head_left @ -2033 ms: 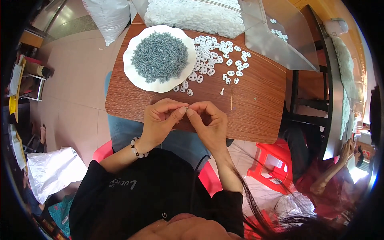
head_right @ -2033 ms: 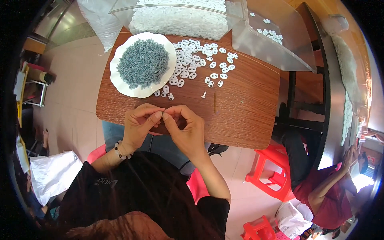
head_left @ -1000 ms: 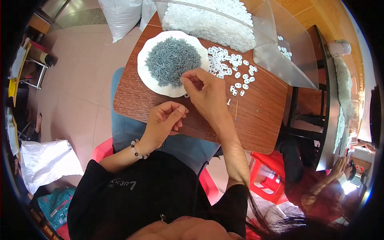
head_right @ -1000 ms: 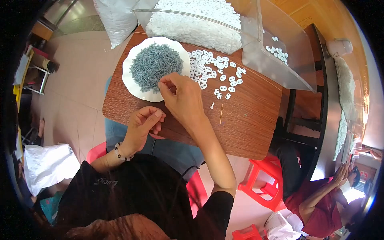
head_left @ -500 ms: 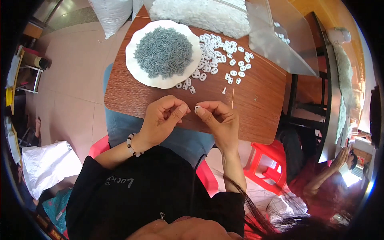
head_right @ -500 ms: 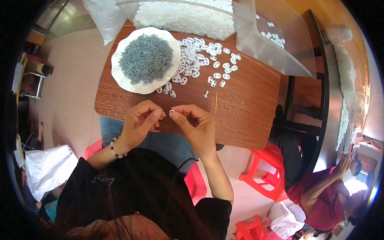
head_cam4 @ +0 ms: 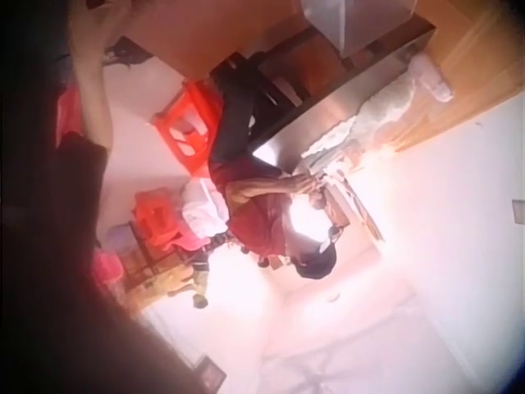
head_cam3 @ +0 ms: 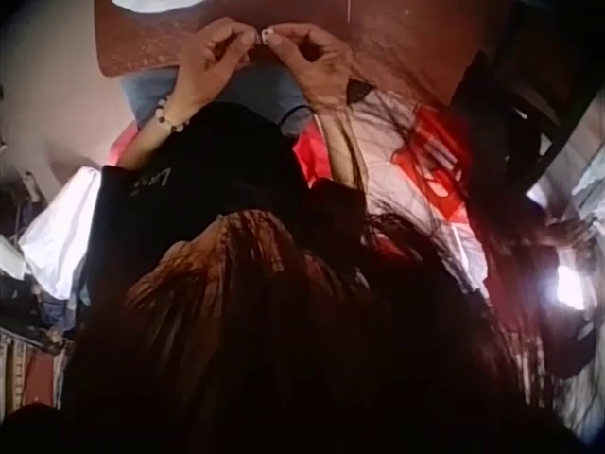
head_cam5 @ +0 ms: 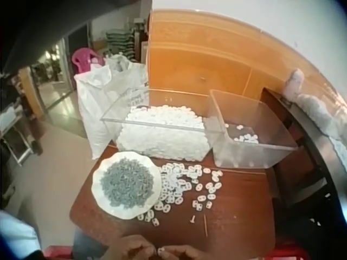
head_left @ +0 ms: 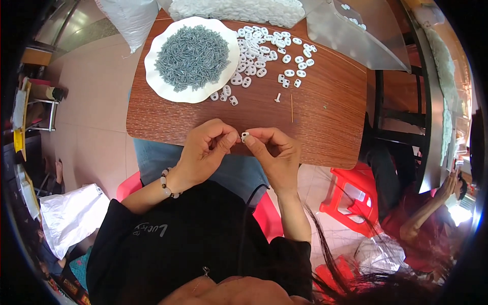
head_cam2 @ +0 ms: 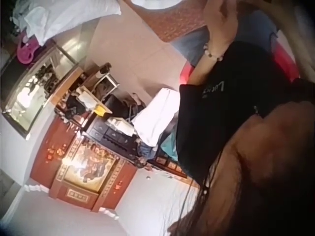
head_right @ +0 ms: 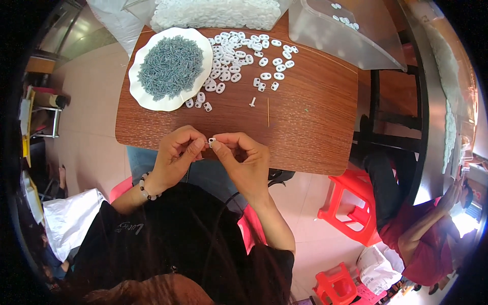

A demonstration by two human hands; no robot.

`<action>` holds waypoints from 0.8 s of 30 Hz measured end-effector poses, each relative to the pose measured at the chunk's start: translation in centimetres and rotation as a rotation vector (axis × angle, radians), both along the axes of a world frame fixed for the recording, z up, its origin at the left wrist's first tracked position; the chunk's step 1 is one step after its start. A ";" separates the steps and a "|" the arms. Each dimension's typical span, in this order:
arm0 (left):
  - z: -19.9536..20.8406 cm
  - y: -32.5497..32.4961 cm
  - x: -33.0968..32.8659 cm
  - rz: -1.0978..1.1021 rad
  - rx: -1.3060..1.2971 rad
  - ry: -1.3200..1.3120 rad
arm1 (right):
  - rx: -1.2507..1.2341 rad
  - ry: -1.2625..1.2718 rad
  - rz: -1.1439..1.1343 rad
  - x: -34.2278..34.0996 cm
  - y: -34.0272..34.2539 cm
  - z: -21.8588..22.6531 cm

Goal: Assembling small white plastic components by hand at a workbench.

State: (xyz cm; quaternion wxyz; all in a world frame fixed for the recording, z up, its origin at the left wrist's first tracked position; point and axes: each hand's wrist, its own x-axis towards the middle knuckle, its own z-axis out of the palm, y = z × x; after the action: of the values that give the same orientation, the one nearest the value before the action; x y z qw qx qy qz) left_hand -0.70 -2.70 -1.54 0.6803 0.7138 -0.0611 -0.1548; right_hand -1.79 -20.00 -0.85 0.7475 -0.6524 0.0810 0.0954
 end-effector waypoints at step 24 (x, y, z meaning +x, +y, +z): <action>-0.4 0.4 -0.1 0.050 0.097 -0.125 | -0.094 0.048 0.064 0.3 0.5 -0.3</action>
State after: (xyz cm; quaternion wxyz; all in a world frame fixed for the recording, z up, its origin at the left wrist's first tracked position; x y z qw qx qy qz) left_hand -0.76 -2.34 -1.90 0.6433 0.7556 -0.0779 -0.0956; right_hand -1.53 -19.53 -1.14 0.7104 -0.6866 0.0825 0.1309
